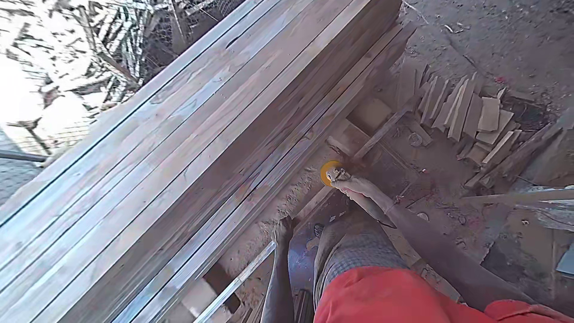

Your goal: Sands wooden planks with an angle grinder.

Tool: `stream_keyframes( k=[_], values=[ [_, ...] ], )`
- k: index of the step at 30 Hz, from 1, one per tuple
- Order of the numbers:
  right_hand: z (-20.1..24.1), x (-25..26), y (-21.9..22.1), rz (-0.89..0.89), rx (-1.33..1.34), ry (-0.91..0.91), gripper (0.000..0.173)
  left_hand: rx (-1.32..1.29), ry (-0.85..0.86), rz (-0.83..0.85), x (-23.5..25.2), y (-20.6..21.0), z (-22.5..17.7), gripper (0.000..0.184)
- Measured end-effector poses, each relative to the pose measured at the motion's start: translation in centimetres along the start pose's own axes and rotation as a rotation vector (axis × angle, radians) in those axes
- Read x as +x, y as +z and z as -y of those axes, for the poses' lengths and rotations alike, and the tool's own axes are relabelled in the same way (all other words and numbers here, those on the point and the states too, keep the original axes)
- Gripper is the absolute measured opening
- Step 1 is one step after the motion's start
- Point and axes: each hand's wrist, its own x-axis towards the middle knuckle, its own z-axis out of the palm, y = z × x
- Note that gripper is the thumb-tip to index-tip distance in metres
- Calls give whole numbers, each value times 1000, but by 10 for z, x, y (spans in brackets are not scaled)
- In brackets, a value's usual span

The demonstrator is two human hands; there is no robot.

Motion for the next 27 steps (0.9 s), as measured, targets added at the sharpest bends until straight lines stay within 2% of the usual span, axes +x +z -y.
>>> stream_keyframes(
  k=[3, 5, 7, 10, 12, 15, 17, 18, 20, 21, 23, 27],
  values=[
    [9, -1, 47, 49, -236, -30, 78, -6, -37, -81, -2, 8, 6, 62],
    [9, -1, 47, 38, -283, -8, 84, 33, -52, -94, -1, 12, 15, 61],
    [5, 0, 26, 18, -211, 20, 81, 48, -87, -94, -5, 13, 31, 60],
    [-9, 1, -31, -89, 79, 32, 59, 57, -125, -135, -1, 20, 58, 59],
    [-21, 6, -78, -193, 271, 48, 51, 61, -138, -133, 1, 23, 66, 60],
    [-24, 10, -153, -342, 391, 105, 60, 63, -164, -152, 2, 28, 68, 61],
    [-26, 18, -206, -423, 448, 76, 63, 64, -170, -162, 0, 27, 65, 61],
    [-27, 22, -232, -465, 472, 66, 64, 67, -182, -132, -4, 21, 58, 59],
    [-35, 39, -284, -536, 510, 69, 67, 50, -278, 56, -19, -12, 28, 55],
    [-36, 46, -308, -564, 522, 64, 67, 56, -282, 14, -22, -14, 22, 54],
    [-33, 52, -347, -622, 537, 59, 67, 90, -209, -142, -17, 6, 34, 55],
    [-39, 64, -395, -686, 570, 112, 73, 127, -229, -37, -10, 3, 37, 54]
  ],
)
